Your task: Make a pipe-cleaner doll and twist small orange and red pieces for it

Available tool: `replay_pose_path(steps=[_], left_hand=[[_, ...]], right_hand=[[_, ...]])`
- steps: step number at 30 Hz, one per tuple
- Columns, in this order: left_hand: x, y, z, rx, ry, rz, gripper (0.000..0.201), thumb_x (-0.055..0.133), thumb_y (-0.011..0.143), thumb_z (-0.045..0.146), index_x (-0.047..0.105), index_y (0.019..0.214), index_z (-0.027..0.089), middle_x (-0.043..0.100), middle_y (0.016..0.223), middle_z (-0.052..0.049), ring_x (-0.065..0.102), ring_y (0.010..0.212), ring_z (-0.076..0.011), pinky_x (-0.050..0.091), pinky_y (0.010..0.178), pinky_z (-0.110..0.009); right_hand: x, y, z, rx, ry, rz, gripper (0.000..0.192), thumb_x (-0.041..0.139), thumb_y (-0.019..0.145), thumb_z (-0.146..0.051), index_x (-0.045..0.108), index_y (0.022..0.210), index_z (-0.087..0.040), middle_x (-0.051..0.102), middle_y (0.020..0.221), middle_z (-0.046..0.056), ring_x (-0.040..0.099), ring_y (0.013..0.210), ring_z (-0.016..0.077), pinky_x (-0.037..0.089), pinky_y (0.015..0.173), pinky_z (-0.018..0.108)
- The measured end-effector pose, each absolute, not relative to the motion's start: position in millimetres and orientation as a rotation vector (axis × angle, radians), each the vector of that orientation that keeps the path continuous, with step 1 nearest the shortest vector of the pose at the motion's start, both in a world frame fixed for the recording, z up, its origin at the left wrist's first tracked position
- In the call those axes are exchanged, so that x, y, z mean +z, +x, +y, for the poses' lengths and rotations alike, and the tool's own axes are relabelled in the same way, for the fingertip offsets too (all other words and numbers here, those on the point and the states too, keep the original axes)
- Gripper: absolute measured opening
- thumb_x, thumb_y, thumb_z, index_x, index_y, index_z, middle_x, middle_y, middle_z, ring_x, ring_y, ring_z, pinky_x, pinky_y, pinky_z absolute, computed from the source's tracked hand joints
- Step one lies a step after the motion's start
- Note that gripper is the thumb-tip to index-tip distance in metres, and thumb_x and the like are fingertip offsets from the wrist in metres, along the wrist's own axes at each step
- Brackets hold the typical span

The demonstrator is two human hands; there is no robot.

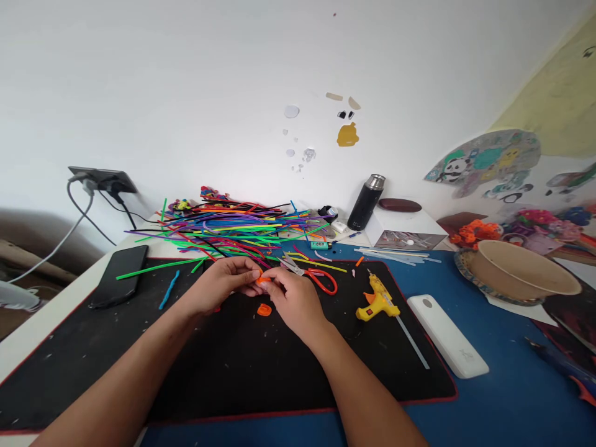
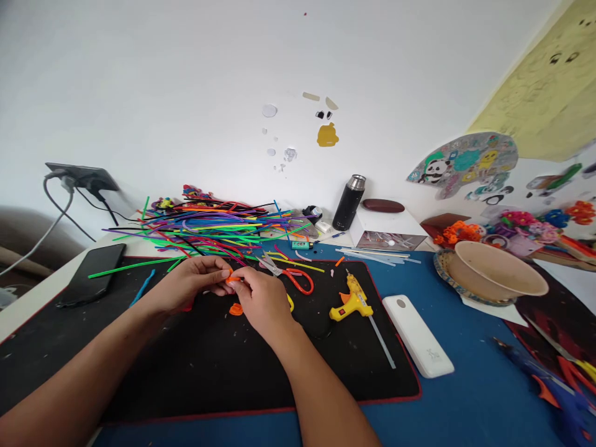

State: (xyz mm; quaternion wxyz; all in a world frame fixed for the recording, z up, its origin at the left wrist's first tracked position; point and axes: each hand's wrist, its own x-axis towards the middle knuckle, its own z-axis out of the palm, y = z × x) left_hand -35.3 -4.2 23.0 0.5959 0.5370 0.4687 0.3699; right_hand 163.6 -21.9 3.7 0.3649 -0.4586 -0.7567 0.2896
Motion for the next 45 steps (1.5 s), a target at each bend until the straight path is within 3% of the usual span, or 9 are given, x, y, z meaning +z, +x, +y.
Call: replay_pose_path(steps=[9,19,29,34,45], left_hand=[[28,-44,-5,0.702,1.335,1.104,0.034,0.085,0.074,0.051,0.076,0.082,0.019,0.079,0.079,-0.008,0.076,0.071,-0.0212,0.062,0.069,-0.03],[32,-46,-5,0.678,1.28,1.074,0.032,0.085,0.075,0.048,0.076,0.083,0.018,0.08,0.078,-0.009,0.076,0.071,-0.0215,0.062,0.07,-0.03],[32,-47,-5,0.603,1.326,1.032,0.03,0.082,0.08,0.045,0.075,0.087,0.016,0.079,0.077,-0.008,0.075,0.07,-0.019,0.06,0.067,-0.027],[34,-46,-6,0.616,1.293,1.015,0.031,0.083,0.08,0.044,0.074,0.087,0.015,0.079,0.076,-0.007,0.074,0.068,-0.0182,0.06,0.067,-0.027],[31,-43,-6,0.734,1.241,1.007,0.035,0.086,0.077,0.047,0.073,0.085,0.016,0.081,0.083,-0.008,0.077,0.078,-0.0202,0.061,0.072,-0.027]], right_hand=[[5,164,-24,0.763,-1.08,-2.028,0.014,0.062,0.1,-0.026,0.075,0.103,-0.031,0.079,0.094,-0.002,0.07,0.078,0.0163,0.046,0.072,0.026],[2,164,-23,0.842,-1.163,-1.917,0.008,0.071,0.094,-0.03,0.074,0.101,-0.029,0.075,0.08,-0.003,0.066,0.068,0.0152,0.043,0.064,0.024],[3,166,-22,1.0,-1.079,-1.873,0.005,0.07,0.095,-0.029,0.074,0.096,-0.026,0.072,0.076,-0.003,0.061,0.062,0.0128,0.042,0.061,0.024],[1,167,-20,1.16,-1.065,-1.778,0.009,0.069,0.095,-0.032,0.071,0.098,-0.024,0.071,0.077,-0.003,0.059,0.057,0.0115,0.043,0.057,0.023],[4,165,-16,1.364,-1.085,-1.552,0.02,0.071,0.089,-0.038,0.067,0.085,-0.019,0.067,0.07,-0.003,0.057,0.047,0.0094,0.043,0.048,0.022]])
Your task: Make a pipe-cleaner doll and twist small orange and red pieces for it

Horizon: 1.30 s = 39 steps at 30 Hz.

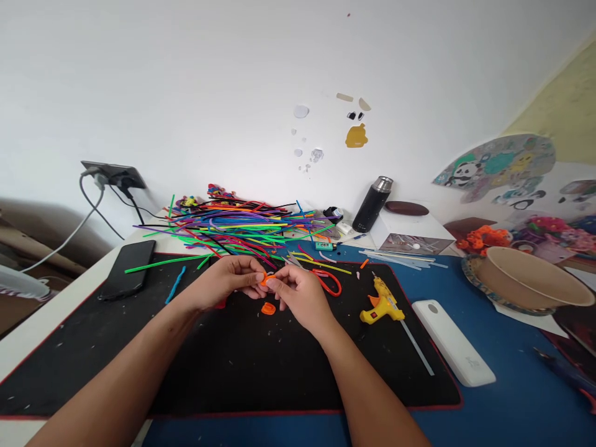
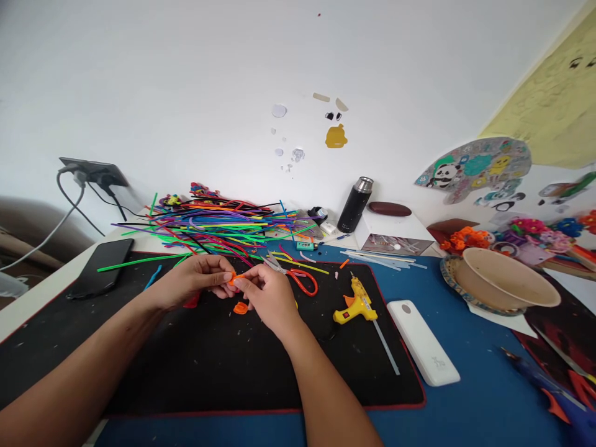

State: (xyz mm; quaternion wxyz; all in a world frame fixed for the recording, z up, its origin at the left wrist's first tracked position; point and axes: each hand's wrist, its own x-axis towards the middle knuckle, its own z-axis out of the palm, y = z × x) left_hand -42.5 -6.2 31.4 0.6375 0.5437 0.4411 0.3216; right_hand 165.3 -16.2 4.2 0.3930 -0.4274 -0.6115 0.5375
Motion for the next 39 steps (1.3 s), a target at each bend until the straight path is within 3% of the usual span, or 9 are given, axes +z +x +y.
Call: replay_pose_path(steps=[10,18,32,39], left_hand=[[26,-35,-8,0.807,1.253,0.999,0.036,0.087,0.076,0.049,0.076,0.085,0.016,0.082,0.084,-0.008,0.077,0.08,-0.0191,0.061,0.072,-0.025],[29,-35,-8,0.737,1.385,1.085,0.036,0.082,0.078,0.051,0.076,0.084,0.017,0.081,0.083,-0.008,0.076,0.078,-0.0209,0.06,0.072,-0.029],[30,-36,-15,0.618,1.908,1.248,0.02,0.059,0.091,0.033,0.074,0.085,0.021,0.075,0.075,0.0,0.07,0.069,-0.0175,0.053,0.066,-0.023],[21,-26,-12,0.865,1.601,1.16,0.031,0.069,0.089,0.05,0.07,0.085,0.019,0.075,0.078,-0.004,0.072,0.072,-0.0206,0.057,0.068,-0.029]], right_hand=[[1,163,-15,1.451,-0.996,-1.389,0.025,0.068,0.089,-0.044,0.066,0.085,-0.019,0.062,0.062,-0.004,0.055,0.043,0.0091,0.04,0.044,0.021],[3,166,-16,1.336,-1.058,-1.584,0.015,0.06,0.094,-0.031,0.068,0.086,-0.02,0.062,0.064,-0.004,0.056,0.046,0.0091,0.043,0.049,0.021],[-3,169,-15,1.338,-1.136,-1.714,0.015,0.061,0.096,-0.03,0.066,0.085,-0.021,0.06,0.062,-0.005,0.055,0.046,0.0094,0.042,0.049,0.021],[-2,165,-12,1.425,-1.085,-1.474,0.022,0.064,0.091,-0.041,0.065,0.085,-0.02,0.057,0.057,-0.006,0.051,0.042,0.0092,0.039,0.045,0.021]])
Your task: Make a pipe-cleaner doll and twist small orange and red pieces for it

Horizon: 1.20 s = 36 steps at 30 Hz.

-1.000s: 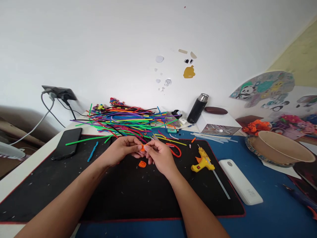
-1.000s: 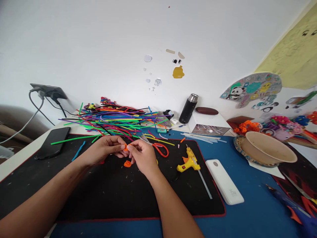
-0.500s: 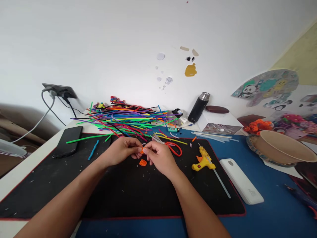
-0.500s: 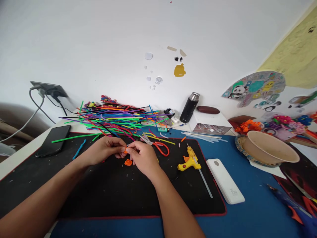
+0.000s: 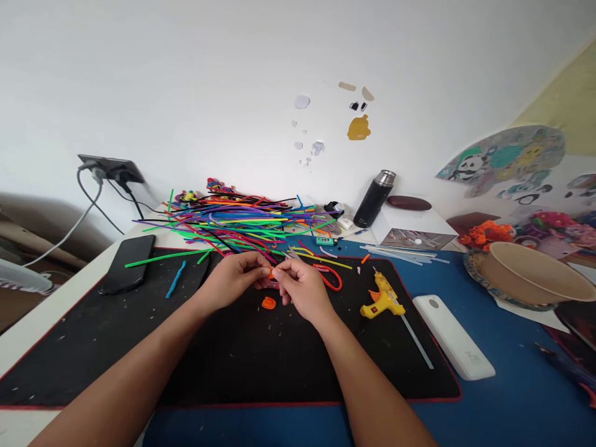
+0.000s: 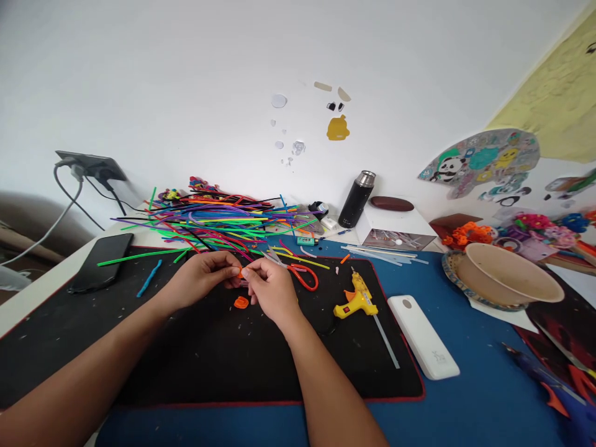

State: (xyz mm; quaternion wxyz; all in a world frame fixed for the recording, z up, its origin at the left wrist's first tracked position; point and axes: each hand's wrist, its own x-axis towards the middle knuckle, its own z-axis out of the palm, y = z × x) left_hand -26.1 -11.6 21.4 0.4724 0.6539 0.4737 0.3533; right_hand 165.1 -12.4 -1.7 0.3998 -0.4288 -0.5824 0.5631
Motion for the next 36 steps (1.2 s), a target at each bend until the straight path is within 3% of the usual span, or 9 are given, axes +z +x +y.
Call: replay_pose_path(steps=[5,11,23,27,33,36], left_hand=[[20.0,-20.6,-11.4,0.948,1.457,1.076,0.037,0.074,0.086,0.054,0.069,0.087,0.017,0.072,0.077,-0.003,0.071,0.07,-0.0188,0.057,0.064,-0.028],[21.0,-20.2,-12.1,0.946,1.366,0.986,0.035,0.084,0.079,0.044,0.068,0.094,0.017,0.073,0.082,-0.002,0.072,0.074,-0.0182,0.057,0.064,-0.027],[26.0,-21.8,-12.6,0.958,1.349,0.974,0.037,0.08,0.082,0.052,0.072,0.086,0.016,0.075,0.077,-0.005,0.072,0.071,-0.0193,0.058,0.063,-0.028],[23.0,-24.2,-11.0,0.929,1.252,0.957,0.035,0.085,0.079,0.046,0.07,0.088,0.016,0.075,0.076,-0.005,0.072,0.071,-0.0185,0.057,0.061,-0.025],[19.1,-27.6,-10.6,0.911,1.122,0.917,0.055,0.089,0.075,0.039,0.068,0.121,0.017,0.077,0.082,-0.006,0.074,0.073,-0.0191,0.057,0.06,-0.024],[19.7,-28.1,-10.4,0.87,1.118,0.918,0.053,0.089,0.076,0.037,0.07,0.12,0.015,0.078,0.084,-0.008,0.073,0.071,-0.0181,0.057,0.061,-0.024]], right_hand=[[1.1,164.5,-11.8,1.468,-1.044,-1.357,0.03,0.067,0.088,-0.05,0.063,0.086,-0.02,0.057,0.056,-0.006,0.052,0.041,0.0098,0.036,0.042,0.021],[-0.4,163.7,-12.8,1.502,-1.005,-1.302,0.032,0.068,0.088,-0.051,0.066,0.089,-0.019,0.057,0.056,-0.006,0.051,0.041,0.01,0.039,0.042,0.022],[0.9,164.9,-11.8,1.5,-1.031,-1.345,0.032,0.065,0.089,-0.051,0.068,0.088,-0.019,0.058,0.057,-0.005,0.052,0.042,0.0096,0.037,0.043,0.021],[2.5,165.4,-11.9,1.485,-1.058,-1.375,0.03,0.066,0.088,-0.049,0.068,0.088,-0.019,0.059,0.058,-0.005,0.053,0.043,0.0098,0.037,0.042,0.021],[2.2,165.0,-12.3,1.51,-1.041,-1.383,0.032,0.067,0.088,-0.051,0.067,0.088,-0.019,0.059,0.059,-0.005,0.052,0.043,0.0091,0.036,0.042,0.021],[-0.1,163.9,-11.9,1.499,-1.027,-1.388,0.034,0.068,0.087,-0.053,0.066,0.088,-0.019,0.06,0.061,-0.004,0.053,0.043,0.0093,0.037,0.042,0.021]])
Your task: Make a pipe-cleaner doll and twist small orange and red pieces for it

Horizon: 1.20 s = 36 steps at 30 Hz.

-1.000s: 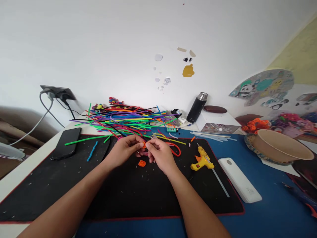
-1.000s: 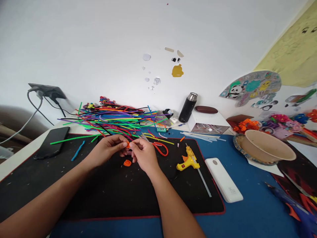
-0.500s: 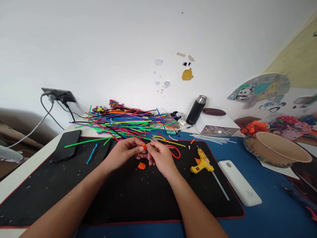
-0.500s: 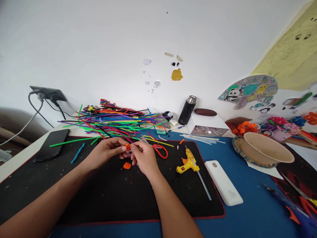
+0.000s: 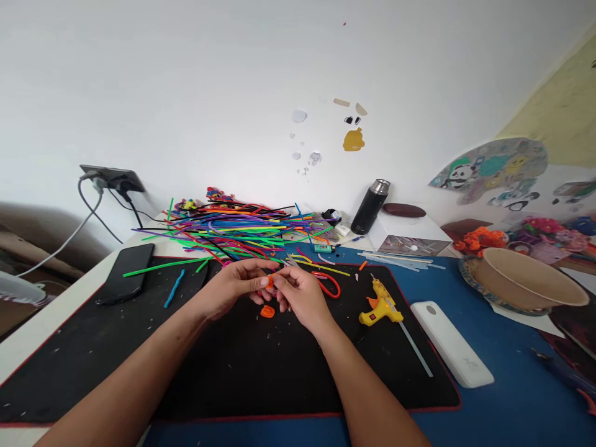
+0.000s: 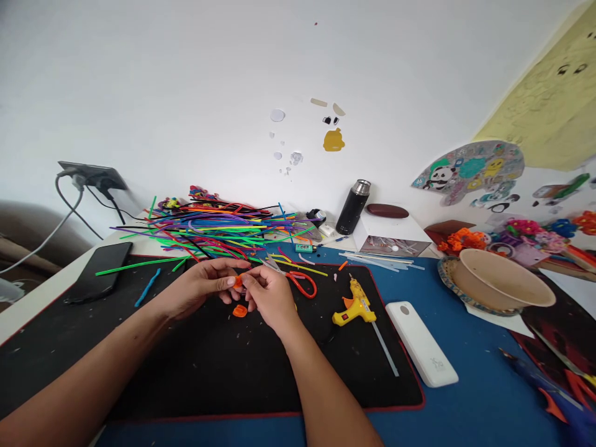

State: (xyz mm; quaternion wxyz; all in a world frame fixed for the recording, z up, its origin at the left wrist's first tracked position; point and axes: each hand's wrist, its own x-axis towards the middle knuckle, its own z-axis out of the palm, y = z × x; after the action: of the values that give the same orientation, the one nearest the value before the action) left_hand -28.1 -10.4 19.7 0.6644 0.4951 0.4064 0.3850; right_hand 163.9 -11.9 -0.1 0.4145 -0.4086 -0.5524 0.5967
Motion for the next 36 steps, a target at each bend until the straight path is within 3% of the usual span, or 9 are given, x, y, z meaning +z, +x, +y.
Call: replay_pose_path(steps=[8,15,20,28,36], left_hand=[[22,-24,-12,0.854,1.163,0.929,0.037,0.089,0.075,0.04,0.071,0.097,0.016,0.076,0.078,-0.005,0.072,0.072,-0.0181,0.056,0.062,-0.024],[19,-19,-10,0.983,1.179,0.965,0.04,0.088,0.075,0.047,0.062,0.079,0.017,0.071,0.065,-0.001,0.067,0.06,-0.0144,0.053,0.055,-0.023],[16,-20,-8,0.988,1.208,0.986,0.041,0.087,0.075,0.05,0.064,0.081,0.016,0.071,0.064,0.0,0.066,0.058,-0.0142,0.053,0.054,-0.023],[12,-20,-8,1.005,1.214,0.989,0.042,0.084,0.078,0.053,0.064,0.081,0.016,0.07,0.063,-0.001,0.067,0.057,-0.0148,0.054,0.054,-0.023],[11,-22,-7,0.988,1.162,0.915,0.039,0.09,0.074,0.042,0.069,0.092,0.015,0.075,0.081,-0.003,0.072,0.069,-0.0159,0.058,0.065,-0.025]], right_hand=[[-7,162,-12,1.474,-1.041,-1.388,0.038,0.069,0.088,-0.057,0.062,0.086,-0.02,0.061,0.062,-0.004,0.053,0.041,0.0096,0.038,0.041,0.021],[-5,160,-13,1.473,-1.066,-1.369,0.034,0.063,0.092,-0.054,0.064,0.094,-0.019,0.06,0.063,-0.004,0.053,0.04,0.0096,0.038,0.04,0.022],[0,161,-14,1.446,-1.054,-1.367,0.033,0.063,0.091,-0.051,0.066,0.1,-0.019,0.06,0.064,-0.004,0.053,0.041,0.0095,0.038,0.04,0.021],[-4,159,-14,1.422,-1.027,-1.398,0.027,0.065,0.091,-0.046,0.066,0.093,-0.019,0.06,0.063,-0.004,0.053,0.042,0.0087,0.039,0.042,0.021],[-5,161,-12,1.389,-1.051,-1.346,0.028,0.064,0.091,-0.047,0.064,0.089,-0.019,0.059,0.061,-0.004,0.053,0.04,0.0095,0.04,0.042,0.022]])
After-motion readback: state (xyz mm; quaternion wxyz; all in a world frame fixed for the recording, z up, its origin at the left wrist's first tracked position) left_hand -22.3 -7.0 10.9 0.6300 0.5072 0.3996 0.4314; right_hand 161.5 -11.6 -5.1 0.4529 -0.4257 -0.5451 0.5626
